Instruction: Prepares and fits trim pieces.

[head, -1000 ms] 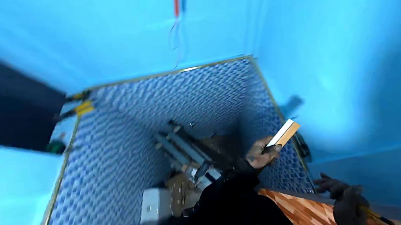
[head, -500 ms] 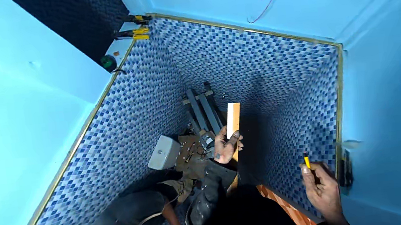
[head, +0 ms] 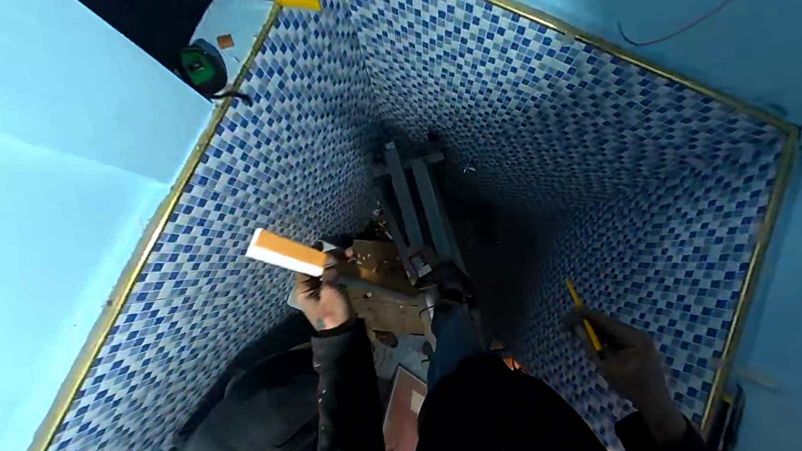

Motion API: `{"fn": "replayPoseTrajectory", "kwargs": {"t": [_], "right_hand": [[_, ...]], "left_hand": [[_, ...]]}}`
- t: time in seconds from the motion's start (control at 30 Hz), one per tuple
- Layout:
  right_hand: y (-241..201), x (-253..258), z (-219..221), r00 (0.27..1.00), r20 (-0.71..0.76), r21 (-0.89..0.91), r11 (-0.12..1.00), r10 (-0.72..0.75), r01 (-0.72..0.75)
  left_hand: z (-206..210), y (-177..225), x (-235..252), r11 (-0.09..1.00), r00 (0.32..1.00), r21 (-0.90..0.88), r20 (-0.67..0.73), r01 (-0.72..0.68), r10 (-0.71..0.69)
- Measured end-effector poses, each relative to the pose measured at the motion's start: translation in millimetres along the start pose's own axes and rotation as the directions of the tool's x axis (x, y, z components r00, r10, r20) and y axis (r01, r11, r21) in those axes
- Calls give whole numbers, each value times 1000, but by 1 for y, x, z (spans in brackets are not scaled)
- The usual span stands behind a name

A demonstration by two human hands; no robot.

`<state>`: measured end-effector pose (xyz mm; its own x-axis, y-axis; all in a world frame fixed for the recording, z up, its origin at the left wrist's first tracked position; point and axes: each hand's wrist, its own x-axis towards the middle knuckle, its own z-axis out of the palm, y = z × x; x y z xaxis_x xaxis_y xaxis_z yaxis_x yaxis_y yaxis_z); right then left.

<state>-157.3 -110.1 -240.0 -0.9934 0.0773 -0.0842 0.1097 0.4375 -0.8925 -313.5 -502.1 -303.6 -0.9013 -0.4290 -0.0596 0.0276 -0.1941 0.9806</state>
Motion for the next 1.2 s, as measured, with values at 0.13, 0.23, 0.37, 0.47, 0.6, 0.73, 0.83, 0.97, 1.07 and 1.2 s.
{"fn": "replayPoseTrajectory", "kwargs": {"t": [0.13,0.23,0.37,0.47,0.6,0.73,0.83,0.97,1.07,1.2], "right_hand": [[-20,57,12,988,134,161,986,-72,50],[-33,86,25,988,148,223,975,-36,2],[-47,117,48,993,108,102,994,-40,29],[-55,139,64,988,148,104,993,43,-58],[-64,187,86,989,135,77,995,58,-69],[-70,270,108,987,136,-13,996,-89,92],[-86,349,132,968,160,-95,973,-193,210],[-110,474,180,915,216,-218,896,-341,386],[-133,577,238,867,364,-308,834,-340,457],[-145,690,341,779,460,-357,714,-426,602]], "left_hand": [[-19,-2,29,999,991,37,-133,20,-15],[-14,-3,32,996,984,0,-151,91,-90],[-10,-6,25,992,974,-56,-189,113,-122],[-19,-3,20,993,969,-73,-224,89,-103],[-32,1,24,997,949,-64,-311,34,-52],[-27,-7,44,997,895,-75,-446,-5,-29],[-1,-22,77,998,860,-62,-510,-29,-7],[51,-43,144,998,872,-27,-489,-56,35],[89,-43,196,998,842,-66,-539,-12,-25],[116,-37,238,998,782,-62,-620,33,-65]]}}
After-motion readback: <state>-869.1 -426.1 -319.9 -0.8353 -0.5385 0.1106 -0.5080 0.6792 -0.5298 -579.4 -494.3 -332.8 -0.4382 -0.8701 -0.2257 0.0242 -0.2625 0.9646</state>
